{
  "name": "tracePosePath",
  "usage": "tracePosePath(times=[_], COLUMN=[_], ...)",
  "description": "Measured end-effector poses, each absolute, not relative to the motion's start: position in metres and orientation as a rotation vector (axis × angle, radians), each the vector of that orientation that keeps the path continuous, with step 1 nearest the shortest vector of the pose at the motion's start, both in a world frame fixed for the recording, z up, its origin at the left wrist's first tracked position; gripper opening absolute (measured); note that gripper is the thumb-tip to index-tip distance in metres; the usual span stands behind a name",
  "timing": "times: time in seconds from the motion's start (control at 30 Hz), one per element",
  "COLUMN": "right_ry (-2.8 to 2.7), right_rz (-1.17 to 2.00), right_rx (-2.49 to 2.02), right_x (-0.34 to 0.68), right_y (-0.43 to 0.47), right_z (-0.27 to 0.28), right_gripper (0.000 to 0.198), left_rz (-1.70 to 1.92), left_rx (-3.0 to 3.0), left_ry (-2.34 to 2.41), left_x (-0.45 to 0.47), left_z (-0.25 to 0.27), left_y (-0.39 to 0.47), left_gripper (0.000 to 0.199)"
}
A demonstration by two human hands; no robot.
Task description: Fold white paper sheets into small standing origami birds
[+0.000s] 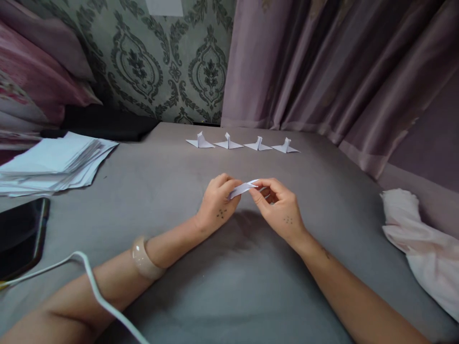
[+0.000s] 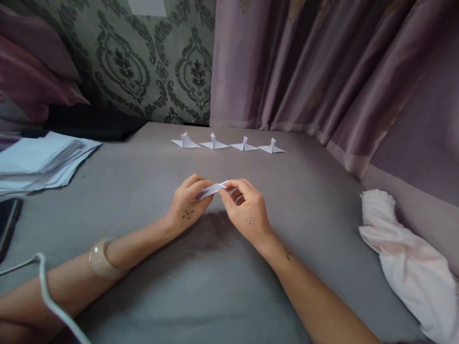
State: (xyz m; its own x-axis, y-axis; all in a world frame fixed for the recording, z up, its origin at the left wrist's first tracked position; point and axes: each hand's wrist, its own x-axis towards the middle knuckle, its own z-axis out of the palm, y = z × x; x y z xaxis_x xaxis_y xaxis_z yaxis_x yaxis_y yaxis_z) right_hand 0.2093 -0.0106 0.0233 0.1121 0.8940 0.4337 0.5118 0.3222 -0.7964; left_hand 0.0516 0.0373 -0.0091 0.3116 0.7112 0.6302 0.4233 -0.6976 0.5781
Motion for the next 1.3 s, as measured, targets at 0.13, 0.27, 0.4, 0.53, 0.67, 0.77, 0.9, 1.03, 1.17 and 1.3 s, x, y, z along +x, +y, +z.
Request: tracePosePath(times=[0.13, 0.27, 0.4, 0.53, 0.67, 0.77, 0.9, 1.03, 1.17, 1.3], right_ry=[-1.542, -1.47, -1.414, -1.434, -1.552, -1.652, -1.728, -1.758, -1.777, -1.685], right_rz=[0.408, 0.379, 0.291, 0.178, 0.073, 0.042, 0.032, 0.036, 0.067, 0.252], right_rx=[-1.414, -1.491, -1.559, -1.554, -1.47, -1.403, -1.351, -1.328, -1.32, -1.25], right_x=[0.203, 0.203, 0.206, 0.205, 0.201, 0.198, 0.197, 0.201, 0.204, 0.202], right_y=[-0.012, -0.011, -0.011, -0.011, -0.015, -0.019, -0.023, -0.024, -0.024, -0.025], right_z=[0.013, 0.009, 0.011, 0.011, 0.012, 0.014, 0.015, 0.018, 0.023, 0.023], right_gripper=[0.012, 0.014, 0.014, 0.013, 0.008, 0.015, 0.026, 0.03, 0.024, 0.02], left_rz=[1.239, 1.197, 1.258, 1.242, 1.247, 1.268, 1.303, 1.298, 1.279, 1.287], left_rx=[2.647, 2.758, 2.706, 2.695, 2.688, 2.618, 2.401, 2.057, 1.813, 1.74], left_ry=[0.956, 0.945, 1.025, 1.016, 1.008, 1.035, 1.027, 1.011, 0.903, 0.797], left_x=[0.047, 0.047, 0.05, 0.051, 0.05, 0.05, 0.051, 0.053, 0.054, 0.053], left_z=[-0.013, -0.009, -0.01, -0.012, -0.011, -0.01, -0.01, -0.006, 0.001, 0.006], left_y=[0.035, 0.031, 0.031, 0.031, 0.03, 0.032, 0.034, 0.035, 0.034, 0.033], left_gripper=[0.024, 0.022, 0.016, 0.017, 0.02, 0.02, 0.018, 0.01, 0.005, 0.003])
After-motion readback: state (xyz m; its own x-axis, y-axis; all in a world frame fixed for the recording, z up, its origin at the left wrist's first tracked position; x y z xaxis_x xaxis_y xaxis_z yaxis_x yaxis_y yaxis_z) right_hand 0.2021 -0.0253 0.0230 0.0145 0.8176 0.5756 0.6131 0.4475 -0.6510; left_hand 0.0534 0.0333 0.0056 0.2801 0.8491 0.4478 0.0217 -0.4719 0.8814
